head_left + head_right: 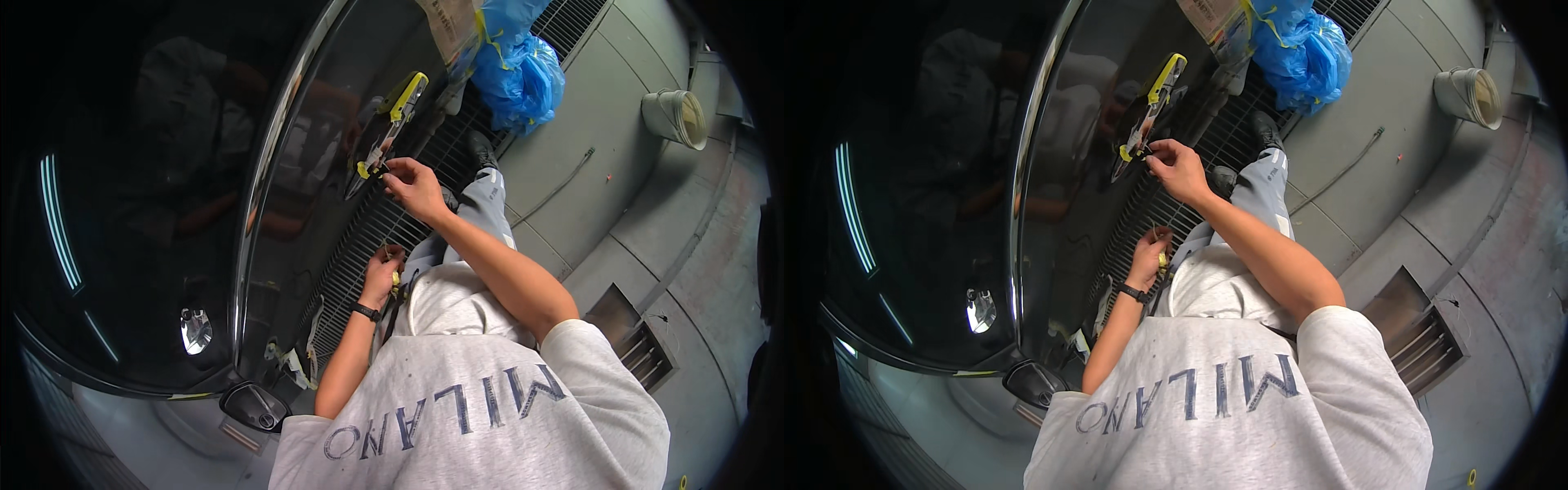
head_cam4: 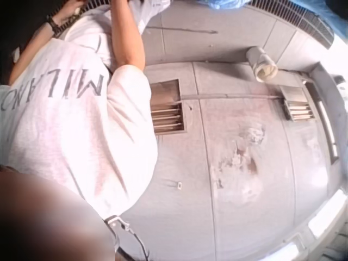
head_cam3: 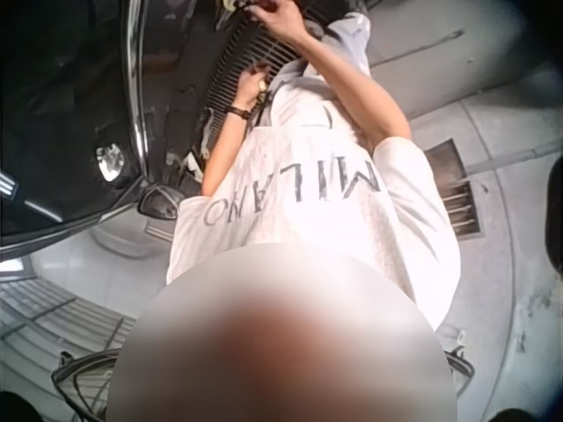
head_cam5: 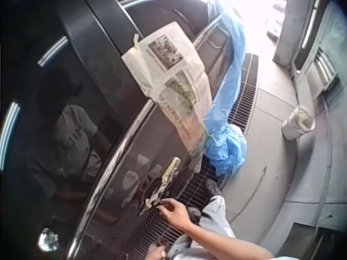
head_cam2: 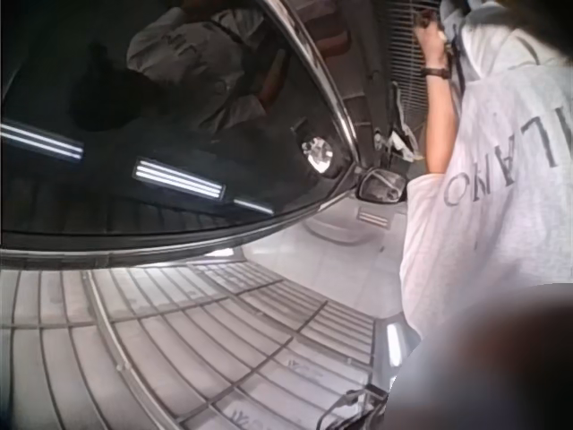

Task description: The person removes blue plastic sheeting and yellow masking tape from the exterior and interior of a car. They peel tape from the hood, windshield, door frames, and interior door panels, then gather the removed materials.

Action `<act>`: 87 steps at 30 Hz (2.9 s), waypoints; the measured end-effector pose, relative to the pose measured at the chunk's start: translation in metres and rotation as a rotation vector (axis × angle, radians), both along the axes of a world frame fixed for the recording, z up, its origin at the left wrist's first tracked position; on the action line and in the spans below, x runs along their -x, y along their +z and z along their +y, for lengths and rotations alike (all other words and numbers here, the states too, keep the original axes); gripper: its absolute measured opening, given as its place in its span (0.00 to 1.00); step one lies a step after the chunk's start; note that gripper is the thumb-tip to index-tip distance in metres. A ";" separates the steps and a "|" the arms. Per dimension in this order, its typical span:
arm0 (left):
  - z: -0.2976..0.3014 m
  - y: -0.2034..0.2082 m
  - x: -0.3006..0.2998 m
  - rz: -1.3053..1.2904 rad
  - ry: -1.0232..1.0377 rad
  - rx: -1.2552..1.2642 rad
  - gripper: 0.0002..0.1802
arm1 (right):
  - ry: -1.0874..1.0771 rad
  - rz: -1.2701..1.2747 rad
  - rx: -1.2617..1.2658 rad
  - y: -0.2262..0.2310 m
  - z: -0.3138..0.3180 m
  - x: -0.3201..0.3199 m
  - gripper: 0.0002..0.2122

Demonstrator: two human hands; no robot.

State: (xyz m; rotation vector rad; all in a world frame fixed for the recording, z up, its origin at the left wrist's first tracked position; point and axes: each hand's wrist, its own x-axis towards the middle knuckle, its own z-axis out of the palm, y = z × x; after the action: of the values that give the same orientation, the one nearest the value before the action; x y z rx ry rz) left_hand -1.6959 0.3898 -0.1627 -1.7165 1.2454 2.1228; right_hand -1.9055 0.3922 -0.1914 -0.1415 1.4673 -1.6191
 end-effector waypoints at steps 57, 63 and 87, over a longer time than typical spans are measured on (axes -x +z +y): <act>-0.021 0.040 0.135 0.195 0.105 0.300 0.29 | 0.187 0.211 -0.138 0.016 0.038 0.076 0.06; -0.039 0.013 0.164 0.260 0.348 0.291 0.18 | 0.511 0.142 -0.095 0.017 0.035 0.100 0.20; 0.010 -0.045 0.161 0.099 0.214 0.381 0.22 | 0.513 0.248 -0.361 -0.018 0.056 0.111 0.12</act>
State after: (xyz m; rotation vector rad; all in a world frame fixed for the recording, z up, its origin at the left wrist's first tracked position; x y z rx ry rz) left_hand -1.8567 0.4001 -0.2077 -1.9931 1.6516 2.2214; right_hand -2.0160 0.4485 -0.2092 -0.4838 1.7143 -0.9344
